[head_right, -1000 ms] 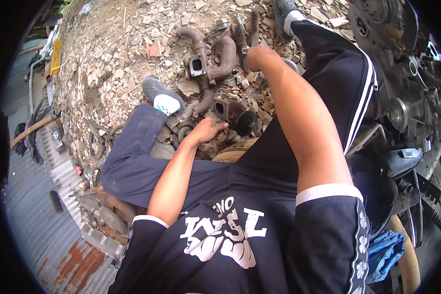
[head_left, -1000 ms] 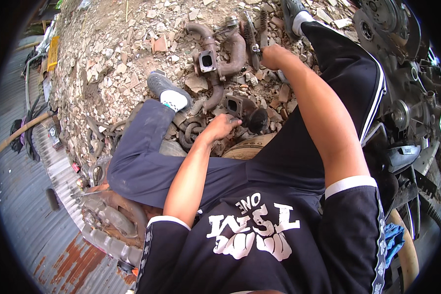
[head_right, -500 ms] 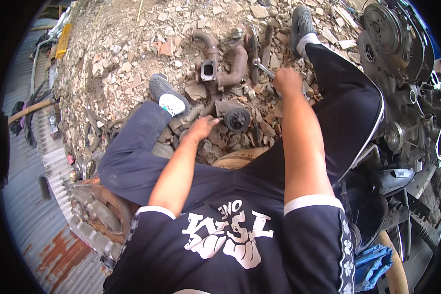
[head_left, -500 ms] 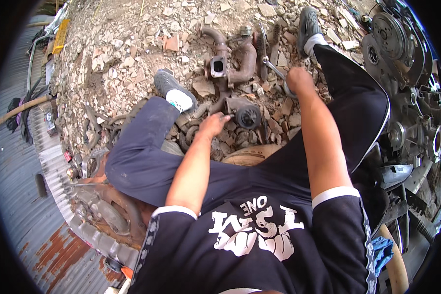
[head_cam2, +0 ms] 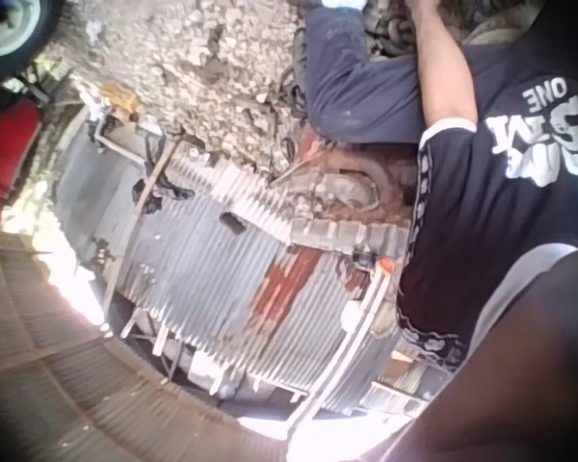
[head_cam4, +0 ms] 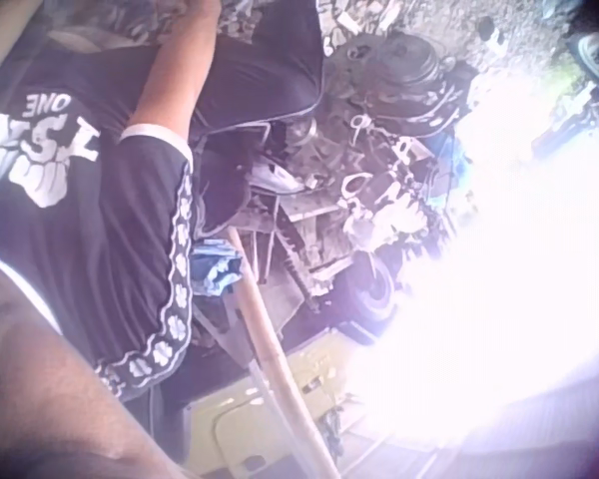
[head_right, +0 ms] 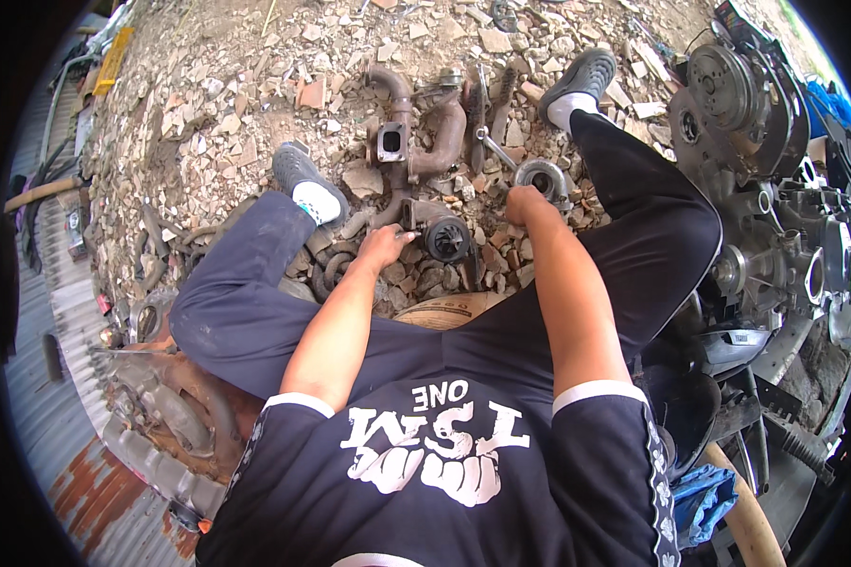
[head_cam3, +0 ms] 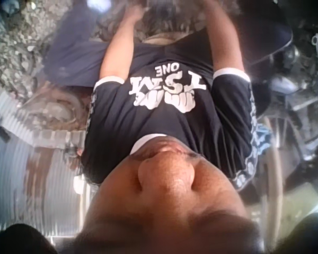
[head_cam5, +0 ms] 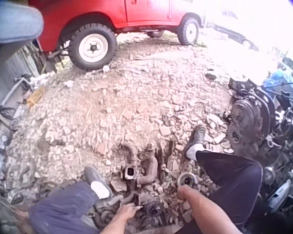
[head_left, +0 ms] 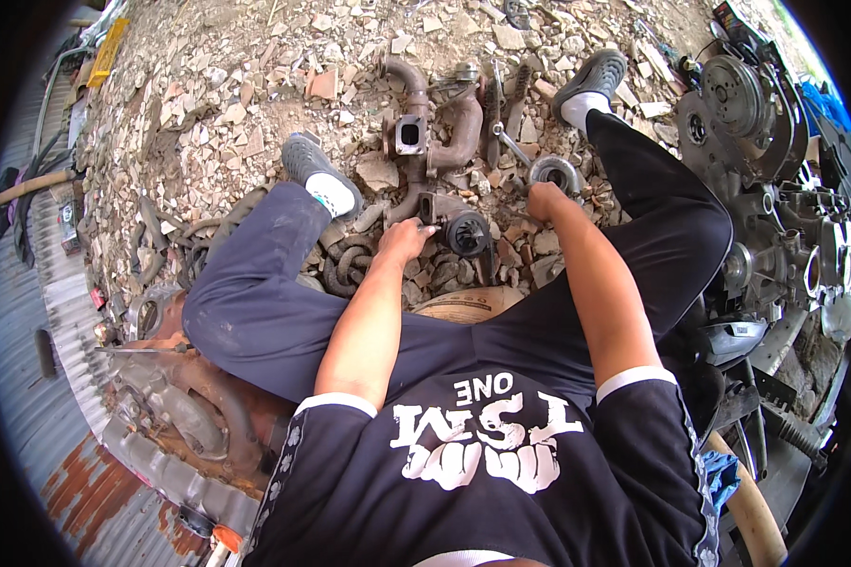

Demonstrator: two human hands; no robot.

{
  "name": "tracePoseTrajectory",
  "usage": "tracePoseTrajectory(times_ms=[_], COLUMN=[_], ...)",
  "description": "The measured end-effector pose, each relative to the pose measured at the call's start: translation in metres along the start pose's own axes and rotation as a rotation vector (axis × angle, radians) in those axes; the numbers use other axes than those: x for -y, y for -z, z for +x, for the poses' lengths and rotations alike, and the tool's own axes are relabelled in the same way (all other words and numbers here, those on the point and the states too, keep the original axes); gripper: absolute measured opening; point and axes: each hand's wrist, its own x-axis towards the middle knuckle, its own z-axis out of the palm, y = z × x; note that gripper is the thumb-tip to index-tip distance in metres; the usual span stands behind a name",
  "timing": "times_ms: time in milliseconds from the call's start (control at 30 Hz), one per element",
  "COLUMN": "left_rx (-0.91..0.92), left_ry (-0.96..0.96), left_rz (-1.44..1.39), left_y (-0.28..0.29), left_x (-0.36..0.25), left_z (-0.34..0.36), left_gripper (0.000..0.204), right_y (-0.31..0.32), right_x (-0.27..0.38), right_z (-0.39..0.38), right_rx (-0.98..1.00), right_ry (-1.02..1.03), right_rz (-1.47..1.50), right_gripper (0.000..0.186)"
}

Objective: The person sits on the ground and disassembles a turbocharger by hand, removing the turbine housing and inspecting internal components. They then use a hammer to tap a metal pipe section on the ground.

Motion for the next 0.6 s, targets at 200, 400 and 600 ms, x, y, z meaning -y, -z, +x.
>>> tracePoseTrajectory(times_ms=[200,400,600], left_rx=[-0.005,-0.167,-0.474], left_ry=[0.157,-0.129,-0.415], left_rz=[0.072,-0.081,0.128], left_y=[0.028,0.127,0.240], left_x=[-0.035,-0.107,-0.143], left_z=[-0.009,-0.067,-0.151], left_gripper=[0.046,0.051,0.053], right_y=[0.034,0.058,0.042], right_x=[0.011,0.015,-0.023], right_z=[-0.006,0.003,0.068], right_rx=[-0.441,-0.637,-0.683], right_ry=[-0.008,-0.207,-0.439], right_rz=[0.520,0.738,0.820], right_gripper=[0.035,0.039,0.052])
